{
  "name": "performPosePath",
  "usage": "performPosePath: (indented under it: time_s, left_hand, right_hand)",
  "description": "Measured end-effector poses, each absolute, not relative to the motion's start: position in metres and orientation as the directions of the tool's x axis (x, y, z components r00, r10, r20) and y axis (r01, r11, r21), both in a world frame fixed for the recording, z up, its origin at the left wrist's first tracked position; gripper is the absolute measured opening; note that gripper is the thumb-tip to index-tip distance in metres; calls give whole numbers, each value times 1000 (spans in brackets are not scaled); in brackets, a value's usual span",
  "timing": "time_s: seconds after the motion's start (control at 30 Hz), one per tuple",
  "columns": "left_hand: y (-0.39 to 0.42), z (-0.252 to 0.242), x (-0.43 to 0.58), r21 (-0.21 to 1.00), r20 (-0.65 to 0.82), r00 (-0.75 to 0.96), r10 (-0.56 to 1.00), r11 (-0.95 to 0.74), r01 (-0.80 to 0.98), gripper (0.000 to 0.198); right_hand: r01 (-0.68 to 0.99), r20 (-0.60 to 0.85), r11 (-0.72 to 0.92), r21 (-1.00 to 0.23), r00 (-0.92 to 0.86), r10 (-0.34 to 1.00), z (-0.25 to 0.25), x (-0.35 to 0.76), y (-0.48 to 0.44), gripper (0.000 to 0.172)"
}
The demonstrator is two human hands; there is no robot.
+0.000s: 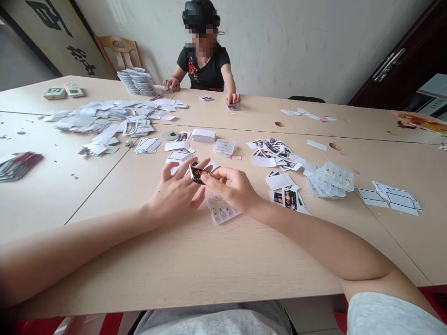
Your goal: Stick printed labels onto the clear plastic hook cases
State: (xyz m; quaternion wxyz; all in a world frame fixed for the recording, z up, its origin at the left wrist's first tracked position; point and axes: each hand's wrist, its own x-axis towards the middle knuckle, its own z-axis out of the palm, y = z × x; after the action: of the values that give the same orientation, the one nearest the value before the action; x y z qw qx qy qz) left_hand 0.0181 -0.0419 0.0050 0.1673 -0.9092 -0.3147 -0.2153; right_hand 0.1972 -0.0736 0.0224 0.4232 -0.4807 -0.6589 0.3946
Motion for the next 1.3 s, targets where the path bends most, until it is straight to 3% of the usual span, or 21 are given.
performPosePath:
  time_s: [0.13,0.23,0.3,0.4,0.5,0.6,0.77,1.03,1.2,1.3]
  left_hand:
    - [-46,7,18,-218,503,720,478,-736,641,41]
    - [-50,11,17,-210,471,728,498,-738,641,35]
    - [-54,12,19,-135,404,730,552,-753,644,37]
    - [-59,12,25,26,270,718,642,-750,661,59]
    - [-61,10,33,120,179,704,687,-726,677,72]
    - [-60,8,36,189,139,729,670,-741,645,63]
    - [-57,5,32,219,236,748,620,-784,581,72]
    - [-53,3,32,27,384,789,479,-860,509,67]
    - [-53,4,30,17,427,774,467,-860,510,66]
    - [-56,14,32,138,486,697,528,-833,535,71]
  right_hand:
    - [347,214,240,-907,-114,970,23,195,-73,33]
    - [383,328,341,-858,-103,939,31,207,-71,29]
    - [416,430,415,-809,-63,901,40,218,-71,27]
    - [453,477,426,-783,-3,879,48,235,-73,27]
    - [453,428,387,-803,-12,904,37,248,-79,28]
    - [437,320,306,-846,-43,946,16,254,-88,23]
    - [427,151,182,-886,-105,983,-2,247,-97,25]
    - [458,-10,62,-887,-153,988,4,239,-101,31]
    - [541,35,98,-835,-124,992,1,236,-103,33]
    - [600,121,148,-786,-85,989,1,232,-105,35]
